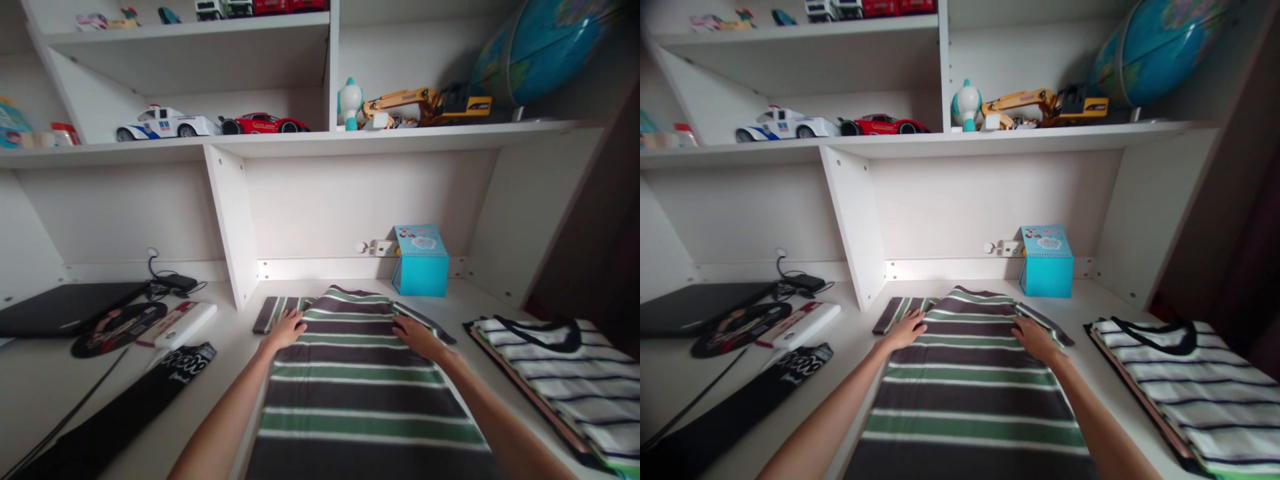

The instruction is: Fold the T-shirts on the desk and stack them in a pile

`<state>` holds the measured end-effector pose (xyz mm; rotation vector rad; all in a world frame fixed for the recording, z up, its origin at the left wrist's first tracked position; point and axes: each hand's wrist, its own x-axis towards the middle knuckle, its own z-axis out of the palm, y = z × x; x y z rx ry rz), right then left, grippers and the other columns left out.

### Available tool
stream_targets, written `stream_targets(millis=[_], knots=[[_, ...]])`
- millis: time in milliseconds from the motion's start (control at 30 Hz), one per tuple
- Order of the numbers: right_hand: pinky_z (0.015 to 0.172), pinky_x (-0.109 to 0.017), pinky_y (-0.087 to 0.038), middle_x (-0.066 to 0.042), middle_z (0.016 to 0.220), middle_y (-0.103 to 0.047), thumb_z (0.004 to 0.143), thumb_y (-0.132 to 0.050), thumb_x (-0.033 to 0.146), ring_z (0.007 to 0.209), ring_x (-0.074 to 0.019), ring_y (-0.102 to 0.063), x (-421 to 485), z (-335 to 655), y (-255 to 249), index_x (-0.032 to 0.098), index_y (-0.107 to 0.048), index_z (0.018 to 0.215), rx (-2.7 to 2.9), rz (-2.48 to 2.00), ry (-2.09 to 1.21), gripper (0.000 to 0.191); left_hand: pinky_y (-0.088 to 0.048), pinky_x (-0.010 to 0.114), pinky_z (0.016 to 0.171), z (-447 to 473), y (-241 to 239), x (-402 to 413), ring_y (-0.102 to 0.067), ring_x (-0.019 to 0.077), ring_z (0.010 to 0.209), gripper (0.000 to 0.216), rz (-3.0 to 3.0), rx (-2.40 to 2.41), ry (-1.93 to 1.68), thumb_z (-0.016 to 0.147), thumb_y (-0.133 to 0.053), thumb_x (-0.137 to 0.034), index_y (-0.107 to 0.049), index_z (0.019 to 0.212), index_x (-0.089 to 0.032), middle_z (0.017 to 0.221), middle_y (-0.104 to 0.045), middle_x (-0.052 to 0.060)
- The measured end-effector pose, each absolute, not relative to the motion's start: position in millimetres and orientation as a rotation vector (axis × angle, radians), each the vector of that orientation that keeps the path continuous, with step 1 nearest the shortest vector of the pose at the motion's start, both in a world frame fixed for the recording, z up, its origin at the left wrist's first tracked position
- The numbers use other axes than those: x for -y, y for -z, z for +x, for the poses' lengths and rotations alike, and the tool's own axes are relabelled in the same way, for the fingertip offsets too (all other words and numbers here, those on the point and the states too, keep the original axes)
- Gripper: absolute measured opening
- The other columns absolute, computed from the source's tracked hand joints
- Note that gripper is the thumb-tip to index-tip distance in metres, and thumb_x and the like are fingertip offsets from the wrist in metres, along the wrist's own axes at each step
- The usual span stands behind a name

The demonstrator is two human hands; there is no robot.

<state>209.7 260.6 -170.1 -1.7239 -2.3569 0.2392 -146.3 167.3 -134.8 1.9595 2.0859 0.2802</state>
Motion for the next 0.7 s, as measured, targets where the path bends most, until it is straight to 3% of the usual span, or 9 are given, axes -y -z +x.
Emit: stream_targets(millis=[133,200,400,500,567,633,700], knots=[[0.09,-0.068,-0.024,-0.024,0.138,-0.034,0.092,-0.029,0.044,0.13,-0.0424,-0.024,-270.9,225.3,177.2,0.014,-0.038,0.135,1.991,-2.127,-0.131,0.053,-0.009,0.068,0.098,-158.0,148.6,-162.9,-0.001,0.0397,0.135,0.073,1.822,-2.284,-0.167,0.08,-0.02,-0.071,-0.021,0.142,-0.033,0.151,-0.008,0.003],[0.089,-0.071,-0.018,-0.028,0.141,-0.026,0.092,-0.021,0.043,0.131,-0.0457,-0.013,-274.1,227.0,174.2,0.01,-0.034,0.137,1.904,-2.194,-0.063,0.057,-0.007,0.072,0.095,-160.5,150.1,-162.0,0.001,0.0432,0.134,0.081,1.786,-2.351,-0.162,0.075,-0.02,-0.077,-0.017,0.143,-0.033,0.151,-0.006,0.006],[0.103,-0.048,-0.023,-0.006,0.15,-0.016,0.088,-0.032,0.052,0.137,-0.0276,-0.008,-278.5,177.3,175.2,0.027,-0.032,0.139,2.312,-1.797,-0.039,0.056,-0.006,0.076,0.089,-155.9,141.2,-168.8,0.003,0.0503,0.131,0.09,1.749,-2.305,-0.072,0.066,-0.024,-0.085,-0.019,0.142,-0.036,0.151,-0.003,0.011],[0.101,-0.05,-0.026,-0.011,0.149,-0.02,0.088,-0.027,0.058,0.135,-0.0304,-0.015,-284.4,156.7,185.6,0.022,-0.028,0.141,2.348,-1.804,-0.09,0.065,-0.002,0.075,0.09,-149.0,135.4,-176.3,0.003,0.0504,0.131,0.093,1.763,-2.363,-0.018,0.068,-0.025,-0.083,-0.026,0.142,-0.027,0.15,-0.007,0.016],[0.099,-0.054,-0.026,-0.016,0.146,-0.024,0.088,-0.025,0.059,0.134,-0.0344,-0.019,-289.2,152.9,192.9,0.017,-0.027,0.142,2.311,-1.886,-0.105,0.069,0.0,0.071,0.095,-144.4,135.0,-183.6,0.005,0.0446,0.134,0.083,1.897,-2.412,-0.094,0.077,-0.02,-0.074,-0.027,0.142,-0.022,0.15,-0.008,0.015],[0.1,-0.054,-0.023,-0.016,0.146,-0.024,0.087,-0.027,0.059,0.133,-0.0353,-0.018,-292.9,154.7,198.7,0.016,-0.026,0.142,2.288,-1.941,-0.106,0.069,-0.001,0.067,0.1,-142.7,137.3,-191.9,0.006,0.0377,0.136,0.071,2.051,-2.322,-0.175,0.084,-0.015,-0.066,-0.021,0.143,-0.027,0.151,-0.006,0.008],[0.102,-0.053,-0.021,-0.014,0.147,-0.022,0.087,-0.028,0.059,0.134,-0.0346,-0.016,-294.9,159.0,202.2,0.019,-0.024,0.143,2.289,-1.956,-0.106,0.069,-0.003,0.066,0.1,-145.0,140.7,-200.4,0.004,0.037,0.136,0.07,2.037,-2.192,-0.154,0.083,-0.015,-0.068,-0.015,0.143,-0.033,0.152,-0.003,0.002]])
